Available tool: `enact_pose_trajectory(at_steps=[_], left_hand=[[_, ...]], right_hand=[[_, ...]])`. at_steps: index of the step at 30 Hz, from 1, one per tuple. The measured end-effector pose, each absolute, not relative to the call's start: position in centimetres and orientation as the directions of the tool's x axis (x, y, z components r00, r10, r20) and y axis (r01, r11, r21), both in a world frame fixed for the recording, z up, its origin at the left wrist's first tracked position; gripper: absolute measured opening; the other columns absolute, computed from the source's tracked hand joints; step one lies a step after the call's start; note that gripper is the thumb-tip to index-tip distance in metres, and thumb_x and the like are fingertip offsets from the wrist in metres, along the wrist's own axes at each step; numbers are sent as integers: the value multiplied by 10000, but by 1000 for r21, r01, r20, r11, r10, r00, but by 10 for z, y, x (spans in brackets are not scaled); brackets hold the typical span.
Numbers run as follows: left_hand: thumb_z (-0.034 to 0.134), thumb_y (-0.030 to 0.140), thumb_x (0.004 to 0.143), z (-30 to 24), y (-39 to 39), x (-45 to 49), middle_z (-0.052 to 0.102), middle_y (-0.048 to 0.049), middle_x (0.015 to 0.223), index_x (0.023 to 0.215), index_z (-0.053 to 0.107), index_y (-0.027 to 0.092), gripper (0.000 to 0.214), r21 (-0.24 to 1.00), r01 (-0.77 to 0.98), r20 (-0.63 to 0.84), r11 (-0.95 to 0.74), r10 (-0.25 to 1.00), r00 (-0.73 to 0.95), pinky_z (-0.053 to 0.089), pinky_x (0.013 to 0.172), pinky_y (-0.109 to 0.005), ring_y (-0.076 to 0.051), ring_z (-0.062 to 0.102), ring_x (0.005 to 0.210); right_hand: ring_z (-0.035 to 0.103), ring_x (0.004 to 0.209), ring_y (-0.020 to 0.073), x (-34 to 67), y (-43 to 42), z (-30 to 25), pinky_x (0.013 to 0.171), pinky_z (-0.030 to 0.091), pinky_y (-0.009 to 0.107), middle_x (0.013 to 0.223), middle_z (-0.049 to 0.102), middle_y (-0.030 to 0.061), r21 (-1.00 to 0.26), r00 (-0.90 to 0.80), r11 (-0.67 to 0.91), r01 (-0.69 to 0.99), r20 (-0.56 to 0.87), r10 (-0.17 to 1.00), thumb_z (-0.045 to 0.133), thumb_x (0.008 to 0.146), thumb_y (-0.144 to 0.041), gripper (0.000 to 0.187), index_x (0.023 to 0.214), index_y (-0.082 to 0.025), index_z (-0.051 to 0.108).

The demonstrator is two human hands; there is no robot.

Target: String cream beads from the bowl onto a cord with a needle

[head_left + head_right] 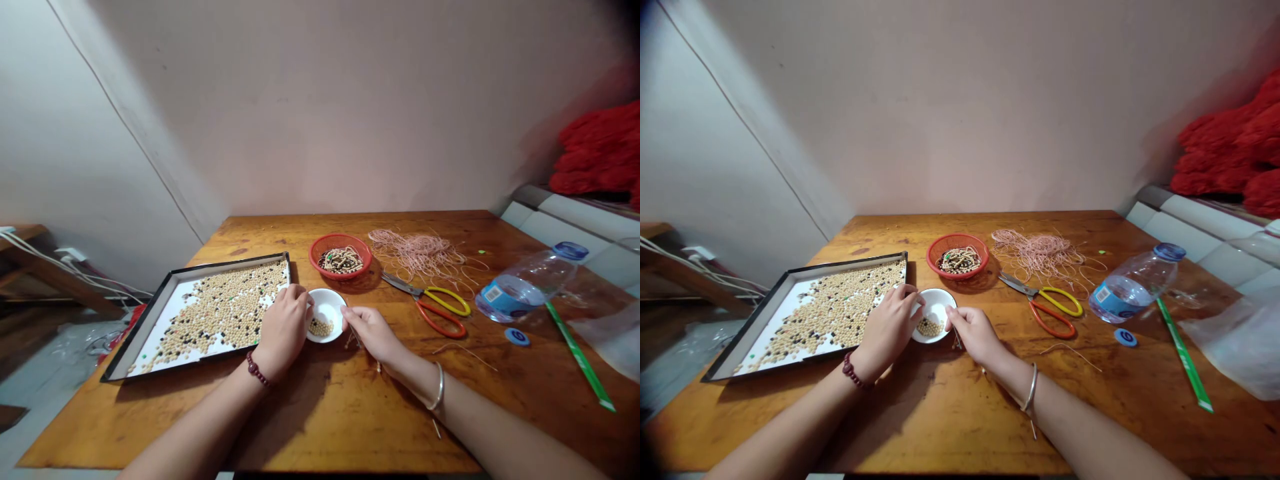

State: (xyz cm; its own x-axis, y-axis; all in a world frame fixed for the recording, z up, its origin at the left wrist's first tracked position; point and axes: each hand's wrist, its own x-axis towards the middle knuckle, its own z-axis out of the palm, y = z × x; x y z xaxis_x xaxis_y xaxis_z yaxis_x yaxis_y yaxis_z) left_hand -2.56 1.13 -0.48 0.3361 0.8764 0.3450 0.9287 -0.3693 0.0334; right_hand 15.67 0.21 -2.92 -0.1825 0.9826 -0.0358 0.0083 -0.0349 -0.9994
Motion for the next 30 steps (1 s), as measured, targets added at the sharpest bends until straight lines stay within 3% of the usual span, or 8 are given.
enact_pose_trajectory(at_steps=[6,8,10,13,15,19,30], left_hand=[[502,237,907,-5,9,-21,650,-78,941,929,631,180,143,99,912,358,-397,870,340,444,774,-338,-232,550,902],[533,251,893,-5,10,-19,672,-63,872,935,644,186,135,234,882,352,-410,881,316,448,732,-322,-218,571,847],[571,269,872,-4,11,-16,691,-44,849,921,663,195,128,450,785,327,-425,897,298,457,706,-294,-182,594,779],[595,319,857,-2,13,-13,708,-40,857,875,677,185,157,754,532,260,-385,919,297,479,678,-255,-143,622,731],[617,362,840,-1,15,-11,706,-55,872,867,657,168,200,864,380,226,-329,930,291,493,670,-246,-150,644,771],[668,378,801,-3,16,-10,691,-76,919,871,588,157,245,932,244,198,-268,940,278,514,707,-258,-173,663,874],[674,349,803,-3,13,-6,652,-47,890,860,533,165,239,943,200,209,-267,940,269,518,709,-252,-161,657,856]], right_hand=[[343,479,112,158,2,-26,471,246,246,472,400,-30,-999,-194,-30,15,-32,980,529,720,-725,565,553,-186,546],[339,488,109,158,2,-26,486,251,245,482,397,-32,-1000,-207,-12,6,-13,978,519,727,-730,573,551,-185,526],[322,488,104,159,2,-26,495,246,245,481,371,-39,-1000,-234,-1,-10,2,972,498,742,-733,581,539,-189,486],[296,486,98,158,1,-26,494,228,244,489,342,-46,-999,-276,-1,-42,10,961,464,775,-725,583,532,-196,425],[279,479,95,158,0,-25,483,208,242,485,329,-51,-998,-291,-9,-57,8,957,454,787,-720,578,538,-200,412],[218,444,89,158,-3,-23,452,155,246,444,258,-73,-998,-322,-30,-50,-12,947,453,785,-725,572,545,-209,408],[215,433,79,160,-3,-23,452,167,247,435,266,-79,-999,-342,-20,-41,-5,940,433,821,-697,566,548,-202,399]])
